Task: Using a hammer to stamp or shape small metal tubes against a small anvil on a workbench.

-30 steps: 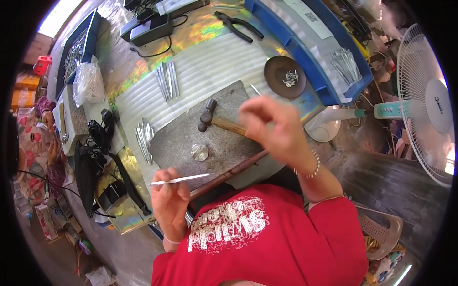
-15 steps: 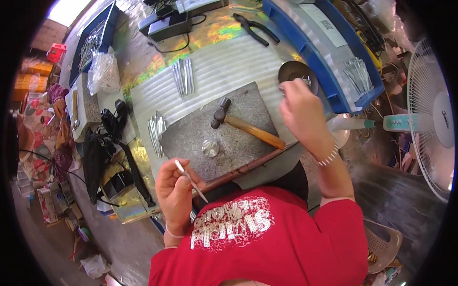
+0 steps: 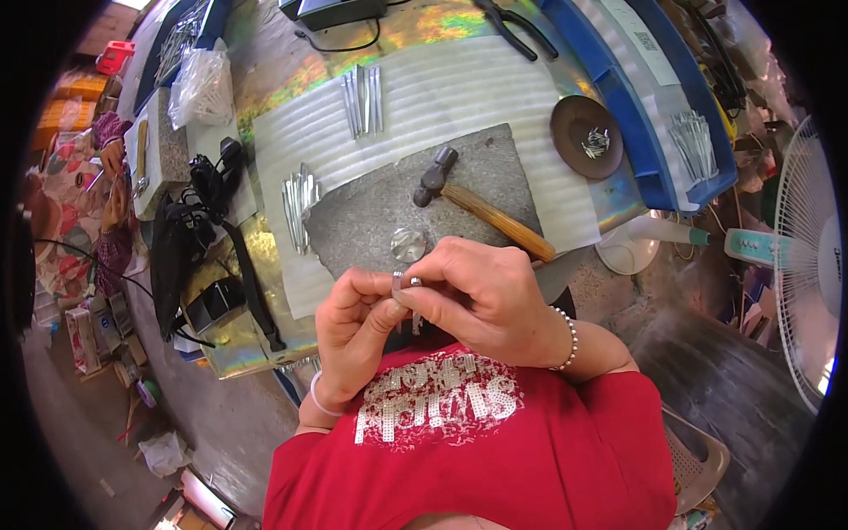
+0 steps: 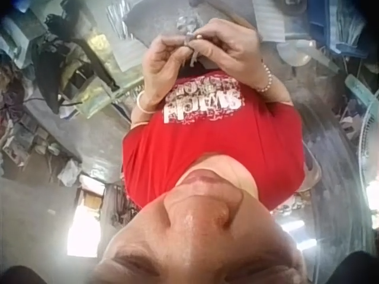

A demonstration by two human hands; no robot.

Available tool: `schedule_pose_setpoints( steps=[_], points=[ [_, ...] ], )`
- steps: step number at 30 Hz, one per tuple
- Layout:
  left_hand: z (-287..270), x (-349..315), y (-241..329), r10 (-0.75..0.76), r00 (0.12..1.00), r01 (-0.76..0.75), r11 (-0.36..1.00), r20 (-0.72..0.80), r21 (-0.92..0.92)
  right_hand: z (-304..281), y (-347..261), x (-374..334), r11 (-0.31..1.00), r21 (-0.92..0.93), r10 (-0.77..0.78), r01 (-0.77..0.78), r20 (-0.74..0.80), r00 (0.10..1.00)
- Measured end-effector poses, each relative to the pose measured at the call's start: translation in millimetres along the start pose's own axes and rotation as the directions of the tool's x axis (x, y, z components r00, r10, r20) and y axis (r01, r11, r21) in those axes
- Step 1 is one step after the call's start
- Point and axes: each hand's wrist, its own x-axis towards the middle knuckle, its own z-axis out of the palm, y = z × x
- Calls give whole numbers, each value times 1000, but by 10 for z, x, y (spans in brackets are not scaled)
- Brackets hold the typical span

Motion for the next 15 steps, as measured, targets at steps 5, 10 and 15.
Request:
schedule_pose_setpoints(
  steps=[5, 10, 15],
  points=[
    [-80, -88, -23, 34, 997, -25, 990, -65, 140, 123, -1, 44, 1000, -22, -13, 14, 55, 998],
    [-52, -37, -10, 13, 1000, -15, 988, 16, 154, 84, -41, -63, 1000, 1, 19, -18, -30, 999],
    [-32, -41, -53, 130, 955, 12, 880, -266, 474, 234, 222, -4, 985, -63, -161, 158, -53, 985]
  ],
)
